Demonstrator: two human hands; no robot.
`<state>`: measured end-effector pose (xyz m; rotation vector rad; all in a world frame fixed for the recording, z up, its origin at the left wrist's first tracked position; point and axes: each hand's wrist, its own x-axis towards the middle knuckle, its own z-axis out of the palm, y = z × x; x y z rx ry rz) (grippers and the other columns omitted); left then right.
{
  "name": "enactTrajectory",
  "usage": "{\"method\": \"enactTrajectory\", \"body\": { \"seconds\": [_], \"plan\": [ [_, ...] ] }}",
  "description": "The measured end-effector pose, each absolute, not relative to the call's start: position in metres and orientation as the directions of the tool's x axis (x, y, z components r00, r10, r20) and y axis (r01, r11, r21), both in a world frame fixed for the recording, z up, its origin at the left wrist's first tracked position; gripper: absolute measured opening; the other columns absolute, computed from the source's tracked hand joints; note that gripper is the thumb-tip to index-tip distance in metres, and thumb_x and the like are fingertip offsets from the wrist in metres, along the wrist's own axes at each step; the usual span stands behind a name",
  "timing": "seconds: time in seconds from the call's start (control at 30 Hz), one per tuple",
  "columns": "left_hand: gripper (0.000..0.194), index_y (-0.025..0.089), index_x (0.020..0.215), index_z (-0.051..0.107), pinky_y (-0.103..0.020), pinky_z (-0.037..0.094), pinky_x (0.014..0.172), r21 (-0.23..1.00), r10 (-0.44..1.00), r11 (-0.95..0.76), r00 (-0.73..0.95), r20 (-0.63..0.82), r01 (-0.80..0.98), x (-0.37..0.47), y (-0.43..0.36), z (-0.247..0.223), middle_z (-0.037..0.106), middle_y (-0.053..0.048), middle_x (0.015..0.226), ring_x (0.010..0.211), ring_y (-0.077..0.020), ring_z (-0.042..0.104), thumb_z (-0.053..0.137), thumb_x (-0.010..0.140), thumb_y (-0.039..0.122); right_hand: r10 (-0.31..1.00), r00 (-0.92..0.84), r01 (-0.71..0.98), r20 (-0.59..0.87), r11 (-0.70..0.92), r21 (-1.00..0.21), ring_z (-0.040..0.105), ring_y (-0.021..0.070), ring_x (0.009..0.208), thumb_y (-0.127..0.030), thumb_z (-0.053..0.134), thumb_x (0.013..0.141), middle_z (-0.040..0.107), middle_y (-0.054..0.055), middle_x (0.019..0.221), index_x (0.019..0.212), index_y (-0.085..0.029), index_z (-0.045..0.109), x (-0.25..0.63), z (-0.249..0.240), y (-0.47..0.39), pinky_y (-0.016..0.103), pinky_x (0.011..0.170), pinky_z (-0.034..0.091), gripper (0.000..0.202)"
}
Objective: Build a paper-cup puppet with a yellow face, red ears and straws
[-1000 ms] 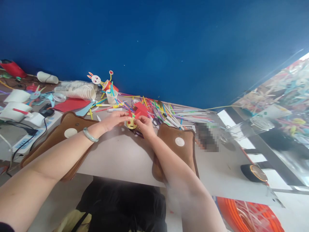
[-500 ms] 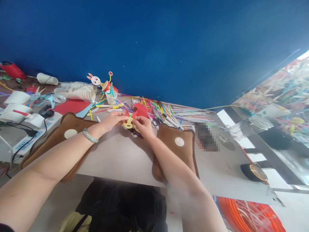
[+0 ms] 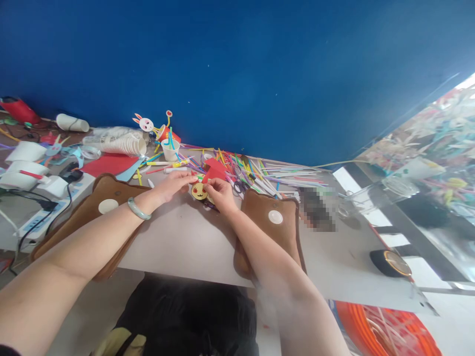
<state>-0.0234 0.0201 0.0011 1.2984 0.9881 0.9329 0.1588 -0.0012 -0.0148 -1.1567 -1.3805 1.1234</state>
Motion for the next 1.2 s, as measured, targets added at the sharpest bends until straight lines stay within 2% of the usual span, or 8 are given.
{"method": "enactTrajectory", "body": {
  "seconds": [0.13, 0.23, 0.37, 0.47, 0.6, 0.77, 1.07, 1.2],
  "plan": [
    [0.027, 0.015, 0.068, 0.06, -0.024, 0.027, 0.05, 0.999, 0.964, 0.028, 0.264, -0.016, -0.04, -0.0228, 0.0195, 0.0038, 0.057, 0.001, 0.069, 0.049, -0.0051, 0.038, 0.068, 0.076, 0.039, 0.992, -0.087, 0.079, 0.086, 0.093, -0.992, 0.044, 0.0089, 0.049, -0.04, 0.07, 0.071, 0.053, -0.005, 0.054, 0.066, -0.02, 0.058, 0.158, -0.0157, -0.0015, 0.024, 0.049, 0.035, 0.024],
    [0.028, 0.015, 0.065, 0.058, -0.024, 0.025, 0.048, 0.999, 0.967, 0.025, 0.254, -0.017, -0.026, -0.0237, 0.0212, 0.0023, 0.056, 0.0, 0.064, 0.047, -0.0052, 0.036, 0.062, 0.081, 0.038, 0.994, -0.082, 0.071, 0.071, 0.077, -0.995, 0.044, 0.0095, 0.049, -0.04, 0.07, 0.07, 0.054, -0.004, 0.054, 0.066, -0.021, 0.057, 0.1576, -0.0161, -0.0011, 0.024, 0.049, 0.034, 0.024],
    [0.039, 0.016, 0.067, 0.059, -0.024, 0.023, 0.045, 0.995, 0.96, 0.087, 0.273, -0.069, -0.054, -0.0237, 0.0234, 0.0004, 0.059, -0.002, 0.065, 0.046, -0.0065, 0.038, 0.055, 0.086, 0.049, 0.996, -0.069, 0.042, 0.052, 0.055, -0.998, 0.043, 0.0092, 0.047, -0.04, 0.07, 0.069, 0.053, -0.005, 0.053, 0.065, -0.021, 0.057, 0.1575, -0.0166, 0.0003, 0.024, 0.048, 0.035, 0.024],
    [0.041, 0.016, 0.069, 0.06, -0.023, 0.023, 0.045, 0.993, 0.94, 0.099, 0.332, -0.074, -0.058, -0.0231, 0.0231, 0.0003, 0.062, -0.004, 0.071, 0.049, -0.007, 0.041, 0.059, 0.084, 0.054, 0.998, -0.04, 0.014, 0.038, 0.039, -0.999, 0.043, 0.0087, 0.047, -0.04, 0.07, 0.069, 0.051, -0.005, 0.051, 0.064, -0.021, 0.057, 0.1581, -0.0168, 0.0019, 0.024, 0.048, 0.035, 0.024],
    [0.034, 0.015, 0.066, 0.06, -0.022, 0.024, 0.045, 0.999, 0.929, 0.042, 0.369, -0.041, 0.006, -0.0233, 0.021, 0.0001, 0.052, 0.0, 0.065, 0.049, -0.0055, 0.038, 0.071, 0.076, 0.045, 1.0, -0.017, -0.018, 0.001, 0.0, -1.0, 0.043, 0.0085, 0.045, -0.039, 0.069, 0.068, 0.051, -0.005, 0.051, 0.065, -0.02, 0.058, 0.1592, -0.0174, 0.004, 0.023, 0.047, 0.033, 0.022],
    [0.026, 0.015, 0.069, 0.061, -0.022, 0.026, 0.046, 0.999, 0.937, 0.03, 0.348, -0.018, -0.03, -0.0244, 0.0216, -0.003, 0.049, 0.002, 0.067, 0.05, -0.0048, 0.037, 0.068, 0.077, 0.039, 0.999, -0.037, -0.025, -0.007, -0.008, -1.0, 0.043, 0.0081, 0.045, -0.037, 0.069, 0.067, 0.05, -0.006, 0.05, 0.064, -0.02, 0.057, 0.1583, -0.0175, 0.0037, 0.023, 0.047, 0.032, 0.021],
    [0.027, 0.016, 0.058, 0.052, -0.023, 0.025, 0.046, 0.999, 0.953, 0.04, 0.3, -0.037, -0.002, -0.0228, 0.0215, -0.0024, 0.041, 0.004, 0.06, 0.048, -0.0053, 0.035, 0.065, 0.075, 0.033, 0.996, -0.08, 0.001, 0.038, 0.038, -0.999, 0.041, 0.0091, 0.047, -0.038, 0.071, 0.068, 0.051, -0.006, 0.052, 0.066, -0.022, 0.055, 0.1571, -0.0176, 0.0007, 0.025, 0.048, 0.034, 0.023],
    [0.026, 0.016, 0.059, 0.053, -0.023, 0.025, 0.046, 1.0, 0.954, 0.031, 0.3, -0.03, 0.002, -0.0227, 0.0217, -0.002, 0.042, 0.004, 0.059, 0.048, -0.0054, 0.035, 0.065, 0.075, 0.033, 0.993, -0.096, -0.019, 0.064, 0.062, -0.998, 0.043, 0.0087, 0.048, -0.039, 0.072, 0.068, 0.055, -0.005, 0.057, 0.067, -0.021, 0.056, 0.1576, -0.02, 0.0021, 0.025, 0.051, 0.035, 0.024]
  ]
}}
